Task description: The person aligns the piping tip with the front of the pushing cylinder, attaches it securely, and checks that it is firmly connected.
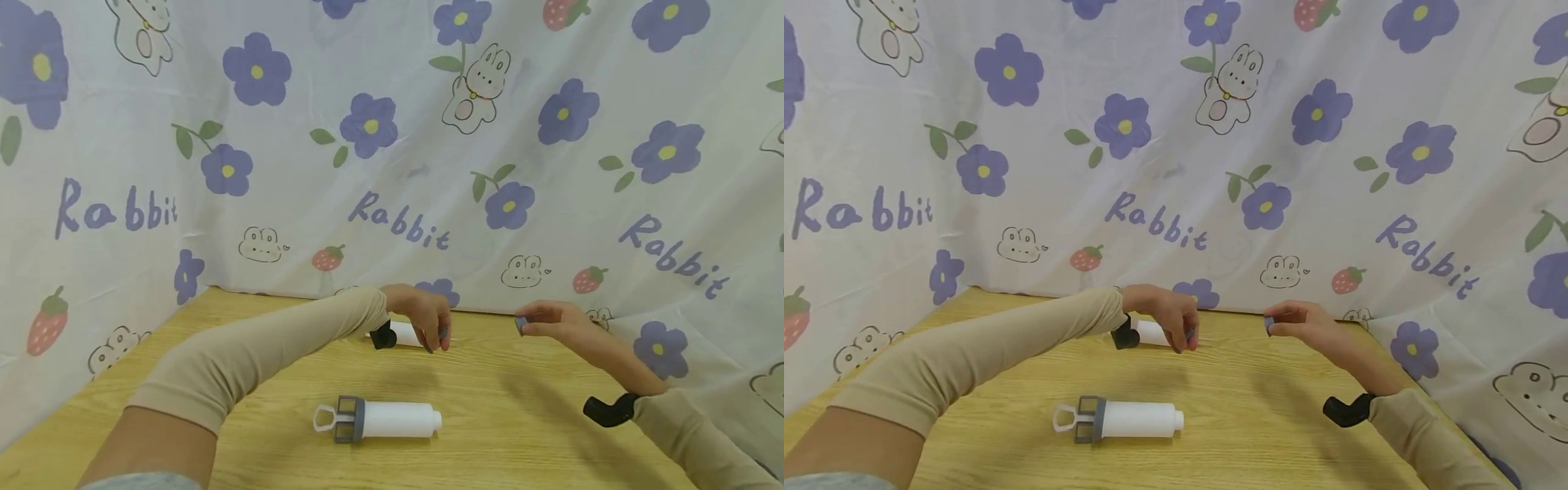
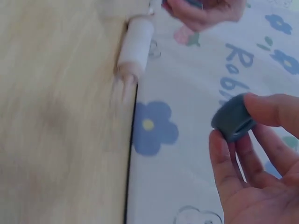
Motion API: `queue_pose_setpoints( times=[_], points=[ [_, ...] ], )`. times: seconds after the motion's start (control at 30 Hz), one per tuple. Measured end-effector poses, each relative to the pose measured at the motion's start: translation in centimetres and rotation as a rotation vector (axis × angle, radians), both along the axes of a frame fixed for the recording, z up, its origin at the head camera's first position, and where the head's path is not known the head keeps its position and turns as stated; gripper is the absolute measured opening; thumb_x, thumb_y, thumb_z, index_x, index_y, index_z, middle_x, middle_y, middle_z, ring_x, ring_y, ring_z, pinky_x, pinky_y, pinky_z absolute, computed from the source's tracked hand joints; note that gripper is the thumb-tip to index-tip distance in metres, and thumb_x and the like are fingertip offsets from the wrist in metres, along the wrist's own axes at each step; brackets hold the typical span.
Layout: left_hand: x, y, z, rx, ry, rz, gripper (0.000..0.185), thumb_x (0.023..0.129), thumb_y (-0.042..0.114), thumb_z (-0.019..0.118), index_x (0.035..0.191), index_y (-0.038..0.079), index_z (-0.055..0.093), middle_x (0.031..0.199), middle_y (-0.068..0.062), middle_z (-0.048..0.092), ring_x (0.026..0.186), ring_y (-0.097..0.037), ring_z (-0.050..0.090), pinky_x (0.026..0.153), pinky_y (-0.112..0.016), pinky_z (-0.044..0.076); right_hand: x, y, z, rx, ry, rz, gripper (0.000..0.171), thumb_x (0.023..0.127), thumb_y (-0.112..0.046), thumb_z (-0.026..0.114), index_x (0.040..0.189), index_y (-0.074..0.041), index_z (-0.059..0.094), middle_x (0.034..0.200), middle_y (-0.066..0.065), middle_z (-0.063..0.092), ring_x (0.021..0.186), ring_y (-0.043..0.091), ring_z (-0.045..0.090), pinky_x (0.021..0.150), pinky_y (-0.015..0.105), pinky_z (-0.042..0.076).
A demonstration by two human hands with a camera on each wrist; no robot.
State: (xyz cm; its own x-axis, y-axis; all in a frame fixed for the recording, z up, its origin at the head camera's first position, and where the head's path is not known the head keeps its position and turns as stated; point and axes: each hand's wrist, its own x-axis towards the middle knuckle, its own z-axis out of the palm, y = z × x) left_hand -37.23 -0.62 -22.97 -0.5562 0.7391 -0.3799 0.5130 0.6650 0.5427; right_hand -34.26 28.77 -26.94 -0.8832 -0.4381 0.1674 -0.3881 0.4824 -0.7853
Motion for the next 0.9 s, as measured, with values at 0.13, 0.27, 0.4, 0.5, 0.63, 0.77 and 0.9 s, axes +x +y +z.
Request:
queue_pose_setpoints(
  times=[0.13, 0.27, 0.4, 0.5, 0.63, 0.77, 0.9],
  points=[
    [0.5, 0.2, 0.6, -0.084, 0.039, 0.033, 0.015, 0.079, -0.002, 0.062, 0.094, -0.005, 0.065, 0.086, -0.013, 0.065, 0.074, -0.017, 0.062, 0.081, -0.038, 0.051, 0.0, -1.8, -1.0, -0.085, -0.049, -0.011, 0.041, 0.084, -0.027, 0.062, 0.119, -0.008, 0.054, 0.11, 0.01, 0.06, 0.099, 0.018, 0.059, 0.091, 0.036, 0.043],
    [0.9, 0.6, 1.1, -0.169, 0.121, 0.031, 0.015, 0.079, 0.001, 0.064, 0.094, -0.004, 0.066, 0.088, -0.013, 0.066, 0.072, -0.015, 0.061, 0.079, -0.035, 0.052, 0.1, -3.6, -1.9, -0.15, -0.066, -0.011, 0.044, 0.084, -0.029, 0.062, 0.121, -0.009, 0.052, 0.111, 0.008, 0.059, 0.1, 0.02, 0.058, 0.092, 0.036, 0.043],
    [1.1, 1.2, 1.0, -0.255, 0.25, -0.001, 0.01, 0.078, 0.006, 0.066, 0.088, 0.002, 0.068, 0.082, -0.006, 0.067, 0.07, -0.013, 0.063, 0.074, -0.029, 0.054, 0.3, -4.9, -2.9, -0.204, -0.086, 0.003, 0.043, 0.086, -0.03, 0.059, 0.122, -0.008, 0.05, 0.114, 0.008, 0.056, 0.104, 0.021, 0.056, 0.093, 0.036, 0.043],
    [1.3, 1.6, 0.9, -0.291, 0.309, -0.01, 0.007, 0.078, 0.006, 0.067, 0.084, 0.006, 0.069, 0.084, -0.003, 0.068, 0.072, -0.012, 0.064, 0.072, -0.026, 0.054, 0.5, -5.8, -3.5, -0.237, -0.12, 0.002, 0.043, 0.086, -0.029, 0.059, 0.123, -0.009, 0.049, 0.118, 0.008, 0.054, 0.106, 0.02, 0.055, 0.095, 0.039, 0.041],
    [1.5, 2.0, 0.9, -0.293, 0.341, 0.023, 0.019, 0.075, 0.004, 0.068, 0.095, 0.005, 0.067, 0.095, -0.005, 0.067, 0.077, -0.015, 0.065, 0.072, -0.026, 0.054, 0.6, -7.0, -4.0, -0.282, -0.116, -0.011, 0.044, 0.085, -0.028, 0.06, 0.122, -0.007, 0.05, 0.117, 0.007, 0.054, 0.104, 0.018, 0.057, 0.094, 0.035, 0.043],
    [1.8, 2.4, 1.0, -0.319, 0.403, 0.028, 0.032, 0.074, 0.004, 0.069, 0.106, 0.003, 0.062, 0.103, -0.007, 0.064, 0.081, -0.019, 0.066, 0.068, -0.025, 0.053, 0.7, -8.1, -4.3, -0.322, -0.09, -0.008, 0.044, 0.083, -0.025, 0.063, 0.12, -0.004, 0.052, 0.117, 0.007, 0.056, 0.1, 0.016, 0.059, 0.09, 0.03, 0.046],
    [2.1, 2.8, 1.0, -0.328, 0.432, 0.024, 0.039, 0.073, 0.003, 0.068, 0.111, 0.003, 0.056, 0.107, -0.007, 0.061, 0.078, -0.019, 0.067, 0.06, -0.022, 0.052, 0.6, -9.1, -4.5, -0.351, -0.072, 0.008, 0.046, 0.082, -0.022, 0.064, 0.12, -0.001, 0.051, 0.122, 0.013, 0.054, 0.099, 0.014, 0.06, 0.091, 0.035, 0.046]
  ],
)
